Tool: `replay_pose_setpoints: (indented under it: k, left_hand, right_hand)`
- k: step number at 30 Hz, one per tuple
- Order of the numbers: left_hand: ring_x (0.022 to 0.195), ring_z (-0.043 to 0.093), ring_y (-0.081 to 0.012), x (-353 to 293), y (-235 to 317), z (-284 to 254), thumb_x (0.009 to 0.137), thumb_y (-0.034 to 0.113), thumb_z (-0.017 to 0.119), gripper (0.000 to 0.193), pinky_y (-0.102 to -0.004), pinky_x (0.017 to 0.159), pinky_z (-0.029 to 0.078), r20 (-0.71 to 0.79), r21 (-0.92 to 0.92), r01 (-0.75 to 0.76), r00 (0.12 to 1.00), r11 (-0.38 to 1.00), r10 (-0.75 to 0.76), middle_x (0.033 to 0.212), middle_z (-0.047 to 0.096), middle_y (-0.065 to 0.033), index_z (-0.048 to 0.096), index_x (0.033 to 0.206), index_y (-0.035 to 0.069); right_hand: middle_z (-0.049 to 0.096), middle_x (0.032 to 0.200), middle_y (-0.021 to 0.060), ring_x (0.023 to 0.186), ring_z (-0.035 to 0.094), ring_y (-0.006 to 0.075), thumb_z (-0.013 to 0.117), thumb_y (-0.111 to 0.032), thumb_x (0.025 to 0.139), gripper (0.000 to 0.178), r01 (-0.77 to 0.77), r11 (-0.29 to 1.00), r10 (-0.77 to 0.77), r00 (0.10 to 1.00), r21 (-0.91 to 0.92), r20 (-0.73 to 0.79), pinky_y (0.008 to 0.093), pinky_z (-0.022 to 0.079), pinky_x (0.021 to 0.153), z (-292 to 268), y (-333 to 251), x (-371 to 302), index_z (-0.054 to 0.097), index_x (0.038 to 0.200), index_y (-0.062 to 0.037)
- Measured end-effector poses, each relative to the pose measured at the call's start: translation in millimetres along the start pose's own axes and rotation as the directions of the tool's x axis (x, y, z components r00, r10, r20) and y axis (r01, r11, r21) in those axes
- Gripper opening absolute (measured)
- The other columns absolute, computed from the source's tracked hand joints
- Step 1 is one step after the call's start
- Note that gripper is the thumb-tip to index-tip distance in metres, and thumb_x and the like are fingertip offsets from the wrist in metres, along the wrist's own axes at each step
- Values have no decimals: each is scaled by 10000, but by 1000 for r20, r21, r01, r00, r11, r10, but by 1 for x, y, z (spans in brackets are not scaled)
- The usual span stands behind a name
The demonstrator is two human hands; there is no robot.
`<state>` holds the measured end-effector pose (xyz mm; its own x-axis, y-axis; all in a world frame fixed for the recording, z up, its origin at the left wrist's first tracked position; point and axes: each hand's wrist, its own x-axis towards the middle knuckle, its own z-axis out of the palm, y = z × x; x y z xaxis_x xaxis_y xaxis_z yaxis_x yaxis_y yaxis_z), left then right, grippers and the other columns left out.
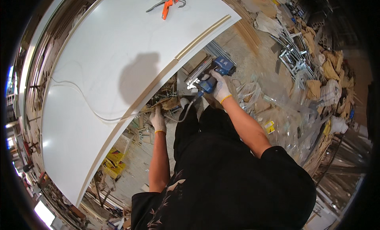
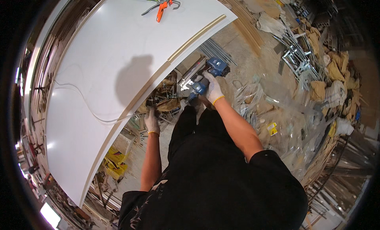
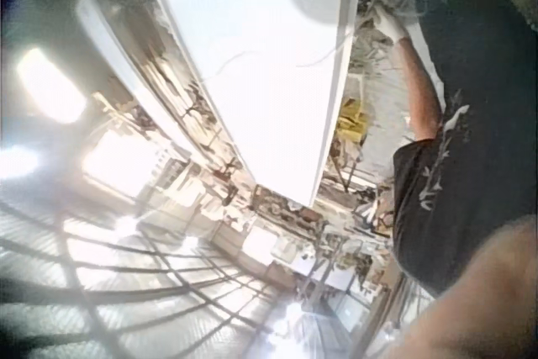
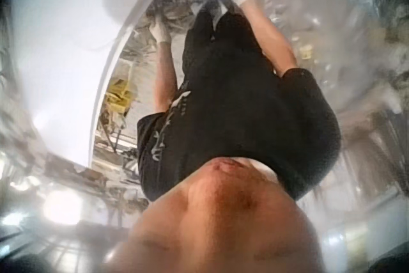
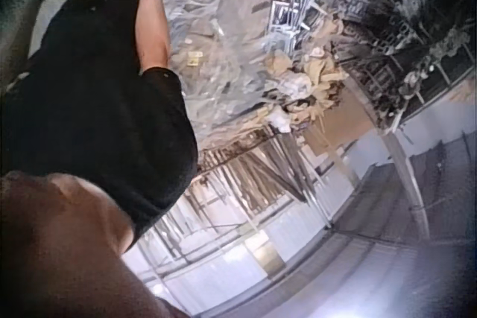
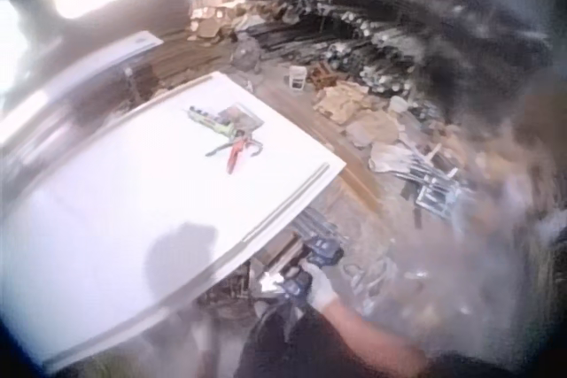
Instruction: The person attaches wooden trim strips to the edges of a large white board. They use a pneumatic nail gun to secure the trim and a caulking gun to apply adhesive along the seams. The person works methodically along the edges of the board in a workshop setting.
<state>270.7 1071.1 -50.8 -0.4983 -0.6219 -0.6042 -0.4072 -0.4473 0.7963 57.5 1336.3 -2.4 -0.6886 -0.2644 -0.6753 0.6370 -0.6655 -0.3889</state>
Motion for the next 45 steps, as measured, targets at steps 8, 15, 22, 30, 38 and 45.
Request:
replay_pose_setpoints:
  k: [8,15,22,30,38,45]
  left_hand:
    - [1220,674,-288,21,0,-10,1035,375,638,533,-373,1076,476,-112,270,-9,993,963,41,1340,724,-191,684,1345,-57]
    - [1313,628,-409,-24,14,33,1001,462,634,638,-441,1104,465,-197,641,84,979,763,58,1402,662,-278,638,1405,-32]
    - [1187,655,-327,-55,-8,130,1054,386,607,517,-430,1028,507,-439,589,-46,820,807,367,1356,619,-188,675,1337,-41]
    - [1314,572,-351,-60,24,201,1050,303,606,443,-448,1118,463,-458,494,-203,766,845,451,1388,593,-231,703,1276,-65]
    - [1231,594,-352,-54,30,187,1003,211,695,267,-472,1106,451,-329,722,-364,568,589,755,1266,672,-182,731,1177,11]
    - [1266,612,-315,-72,57,214,1002,225,693,288,-422,1117,464,-438,608,-272,668,746,601,1318,662,-166,749,1190,15]
  right_hand:
    - [737,1163,166,1066,670,224,774,-617,893,829,-43,422,-79,993,-906,-84,381,516,958,-28,-25,16,688,1215,142]
    - [767,1003,276,1034,749,360,622,-821,883,998,-109,51,283,955,-993,-90,410,539,919,-41,-51,21,741,1033,159]
    - [763,890,159,778,759,204,625,-572,1025,662,-304,145,744,661,-942,-99,347,621,675,-51,-59,27,716,1057,83]
    - [738,1115,150,1060,713,303,661,-421,988,403,612,-156,313,775,-775,549,429,562,950,66,-249,72,735,1148,-59]
    - [737,1165,203,1072,710,402,716,-266,897,580,545,-513,19,780,-663,626,490,564,953,120,-340,189,570,1433,-100]
    - [692,1108,150,1041,704,290,721,-84,869,424,693,-490,243,691,-529,681,377,560,943,114,-337,212,683,1291,-53]
